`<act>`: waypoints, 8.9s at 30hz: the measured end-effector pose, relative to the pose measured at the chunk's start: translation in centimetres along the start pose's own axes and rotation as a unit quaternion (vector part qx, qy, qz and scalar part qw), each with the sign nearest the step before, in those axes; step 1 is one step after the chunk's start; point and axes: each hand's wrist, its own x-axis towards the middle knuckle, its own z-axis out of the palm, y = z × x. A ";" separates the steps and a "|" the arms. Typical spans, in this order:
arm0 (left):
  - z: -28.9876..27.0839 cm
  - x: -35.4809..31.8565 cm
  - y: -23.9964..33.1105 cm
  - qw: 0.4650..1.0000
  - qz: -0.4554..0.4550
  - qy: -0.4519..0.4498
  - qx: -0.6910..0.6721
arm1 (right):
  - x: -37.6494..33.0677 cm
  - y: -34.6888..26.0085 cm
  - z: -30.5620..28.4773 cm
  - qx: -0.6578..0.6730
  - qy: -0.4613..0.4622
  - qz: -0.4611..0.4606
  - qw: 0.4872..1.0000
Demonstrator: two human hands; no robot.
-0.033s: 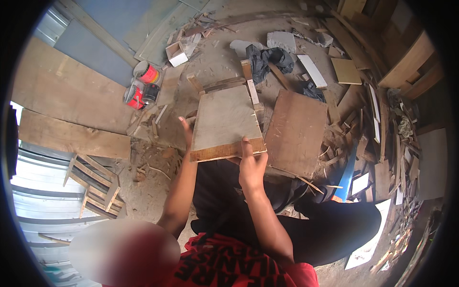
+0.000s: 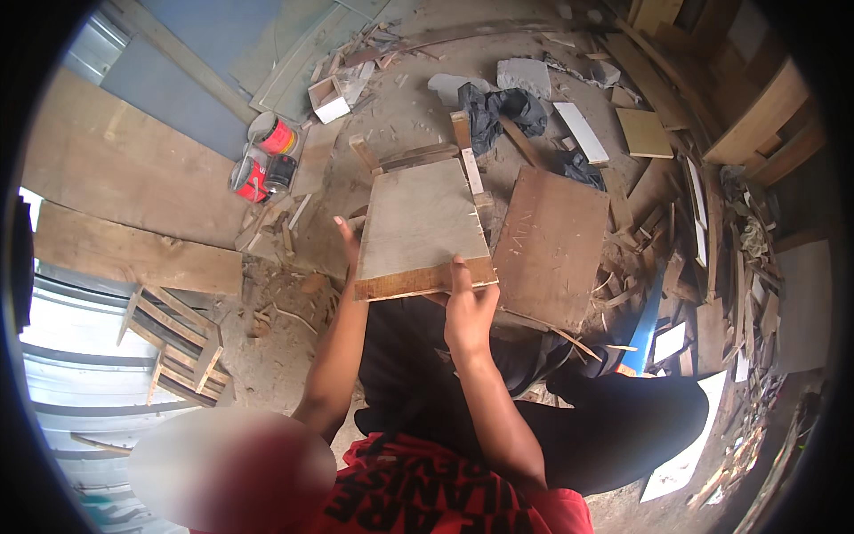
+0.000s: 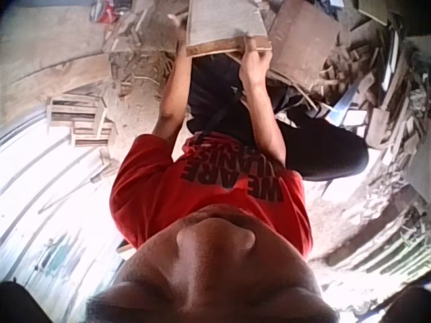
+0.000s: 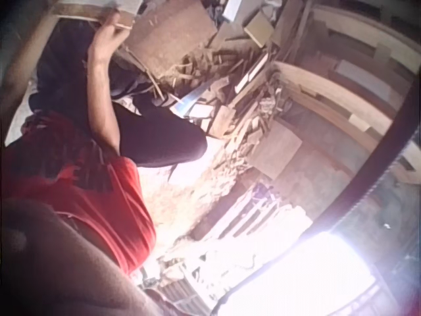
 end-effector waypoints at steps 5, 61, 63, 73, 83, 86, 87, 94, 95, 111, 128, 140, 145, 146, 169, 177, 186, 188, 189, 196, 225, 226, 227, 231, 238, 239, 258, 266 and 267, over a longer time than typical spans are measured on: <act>-1.5 0.7 0.7 0.996 0.014 0.004 0.093 | -0.2 -1.4 0.6 -0.025 -0.028 0.039 0.998; 3.9 16.0 6.3 0.824 -0.099 0.143 0.539 | 2.9 -5.7 -4.9 -0.108 0.116 0.021 0.987; 4.0 15.9 5.8 0.825 -0.046 0.147 0.543 | 2.6 -5.7 -4.6 -0.101 0.085 0.015 0.991; 4.3 15.7 6.4 0.814 -0.068 0.132 0.562 | 3.5 -2.4 -4.1 -0.135 0.095 -0.035 0.986; 4.4 16.2 6.0 0.821 -0.065 0.166 0.542 | 2.5 -3.0 -2.7 -0.144 0.085 -0.031 0.985; 3.4 16.7 6.2 0.827 -0.088 0.143 0.536 | 2.4 -2.9 -2.4 -0.137 0.092 -0.015 0.986; 3.5 16.6 6.1 0.830 -0.088 0.138 0.533 | 2.6 -2.9 -2.4 -0.140 0.099 -0.006 0.985; 5.1 14.6 5.5 0.842 -0.026 0.146 0.519 | 3.0 -2.0 -2.4 -0.146 0.112 -0.031 0.983; 5.1 14.5 5.6 0.837 -0.023 0.149 0.527 | 3.0 -1.8 -2.3 -0.141 0.102 -0.034 0.984; 4.3 13.0 5.4 0.805 -0.015 0.119 0.581 | 5.4 0.0 -1.0 -0.146 0.075 -0.066 0.984; 4.4 7.1 4.2 0.860 0.018 0.087 0.503 | 9.2 7.0 -5.0 -0.099 0.058 -0.003 0.993; 4.1 5.9 2.8 0.869 0.019 0.120 0.481 | 10.3 8.2 -5.6 -0.087 0.059 -0.086 0.991; 3.5 6.0 2.8 0.868 0.009 0.129 0.479 | 9.4 7.8 -4.2 -0.120 0.091 -0.098 0.984; 3.6 6.2 2.9 0.867 0.005 0.126 0.483 | 9.5 7.8 -4.1 -0.121 0.098 -0.102 0.983; 3.6 7.2 2.7 0.853 0.133 0.099 0.494 | 10.9 6.8 -1.6 -0.154 0.113 -0.116 0.975; 4.9 7.0 3.9 0.834 0.067 0.090 0.539 | 10.9 5.9 -0.3 -0.165 0.126 -0.144 0.968; 4.5 8.4 3.0 0.797 0.073 0.158 0.579 | 10.4 4.5 -0.3 -0.134 0.034 -0.019 0.990; 4.4 8.5 3.2 0.788 0.065 0.165 0.590 | 9.7 4.2 -0.1 -0.113 0.027 -0.003 0.993; 4.3 8.4 3.4 0.792 0.023 0.149 0.592 | 9.8 4.3 -0.6 -0.099 0.022 0.001 0.995; 8.3 3.1 5.1 0.751 0.342 0.201 0.528 | 8.1 5.4 -2.6 -0.085 0.065 0.032 0.994; 12.6 9.0 -1.8 0.444 0.166 -0.259 0.842 | 7.6 8.4 -5.1 0.009 -0.034 0.056 0.998; 12.8 8.8 -1.7 0.452 0.161 -0.257 0.839 | 7.3 8.3 -4.9 0.010 -0.025 0.058 0.998; 12.8 8.7 -1.6 0.459 0.157 -0.253 0.837 | 7.0 8.0 -4.5 0.012 -0.018 0.060 0.998; 12.4 8.5 -1.9 0.472 0.178 -0.250 0.826 | 6.7 8.4 -4.5 0.011 -0.023 0.029 0.999; 15.1 15.7 0.5 0.508 0.094 -0.140 0.845 | -6.6 0.4 -13.2 -0.138 0.017 0.067 0.988; 15.8 15.7 -0.2 0.529 0.081 -0.149 0.832 | -8.3 -0.3 -16.5 -0.275 -0.022 -0.004 0.961; 14.1 3.9 5.5 0.808 0.276 -0.078 0.515 | -1.5 -5.6 -17.2 -0.037 0.063 0.058 0.996; 8.1 4.8 1.2 0.875 0.151 -0.012 0.461 | 5.6 -6.1 -18.7 -0.049 0.011 0.112 0.992; 8.0 4.8 0.7 0.893 0.158 0.007 0.421 | 5.9 -6.5 -18.6 -0.059 0.008 0.114 0.992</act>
